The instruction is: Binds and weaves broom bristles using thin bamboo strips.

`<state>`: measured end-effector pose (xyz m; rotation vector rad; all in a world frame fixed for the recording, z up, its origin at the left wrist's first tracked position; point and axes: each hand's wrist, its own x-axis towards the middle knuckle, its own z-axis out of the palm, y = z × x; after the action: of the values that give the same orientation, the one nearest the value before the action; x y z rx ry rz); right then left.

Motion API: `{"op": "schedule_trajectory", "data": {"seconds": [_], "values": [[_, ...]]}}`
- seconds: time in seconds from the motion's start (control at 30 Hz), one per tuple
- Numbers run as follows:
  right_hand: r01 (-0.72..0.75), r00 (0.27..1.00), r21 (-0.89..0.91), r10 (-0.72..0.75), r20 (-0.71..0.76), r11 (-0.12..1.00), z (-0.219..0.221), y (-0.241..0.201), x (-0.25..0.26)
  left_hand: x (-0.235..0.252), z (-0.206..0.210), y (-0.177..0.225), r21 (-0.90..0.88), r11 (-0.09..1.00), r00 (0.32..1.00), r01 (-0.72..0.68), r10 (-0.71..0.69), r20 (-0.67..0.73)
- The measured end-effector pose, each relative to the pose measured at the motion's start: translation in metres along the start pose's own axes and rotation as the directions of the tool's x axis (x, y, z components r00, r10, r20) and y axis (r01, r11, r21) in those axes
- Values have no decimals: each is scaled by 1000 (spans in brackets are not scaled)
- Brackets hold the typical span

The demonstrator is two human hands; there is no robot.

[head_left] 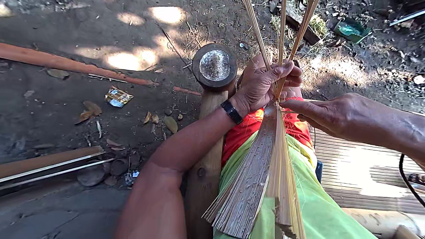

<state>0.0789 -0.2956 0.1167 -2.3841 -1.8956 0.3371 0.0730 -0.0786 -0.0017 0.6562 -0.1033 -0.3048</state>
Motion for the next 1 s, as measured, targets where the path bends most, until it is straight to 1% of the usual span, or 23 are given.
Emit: {"op": "schedule_trajectory", "data": {"seconds": [0.17, 0.27, 0.4, 0.47, 0.57, 0.63, 0.7, 0.77, 0.87, 1.0], "values": [[-19, 990, -23, 22, 137, 1000, 9, 22, 16, 4, -2, 1, -14, 1000, 999, 16, -16, -27], [-45, 975, -82, 62, 213, 996, 14, 31, 23, 6, -1, 2, -3, 1000, 998, 28, -28, -56], [-35, 962, -127, 68, 266, 991, 18, 37, 30, 9, -4, 2, -3, 999, 996, 51, -51, -71], [-50, 959, -111, 78, 272, 993, 18, 38, 30, 9, -5, 2, 2, 999, 996, 52, -52, -68], [-51, 964, -61, 65, 256, 997, 13, 37, 30, 10, -6, 3, 17, 999, 999, 39, -39, -27], [-18, 979, -18, 21, 202, 1000, 8, 34, 31, 11, -7, 3, 19, 999, 999, 36, -35, -17], [-12, 985, 34, 6, 172, 999, 4, 31, 31, 10, -7, 3, 3, 999, 999, 39, -39, -31], [-20, 982, 23, 16, 186, 1000, 5, 31, 31, 9, -7, 3, -13, 999, 999, 42, -42, -29], [-47, 964, -38, 55, 259, 998, 11, 38, 30, 9, -6, 4, 14, 999, 999, 46, -45, -13], [-51, 963, -52, 63, 261, 997, 12, 39, 28, 9, -5, 5, -8, 998, 998, 65, -65, -8]]}}
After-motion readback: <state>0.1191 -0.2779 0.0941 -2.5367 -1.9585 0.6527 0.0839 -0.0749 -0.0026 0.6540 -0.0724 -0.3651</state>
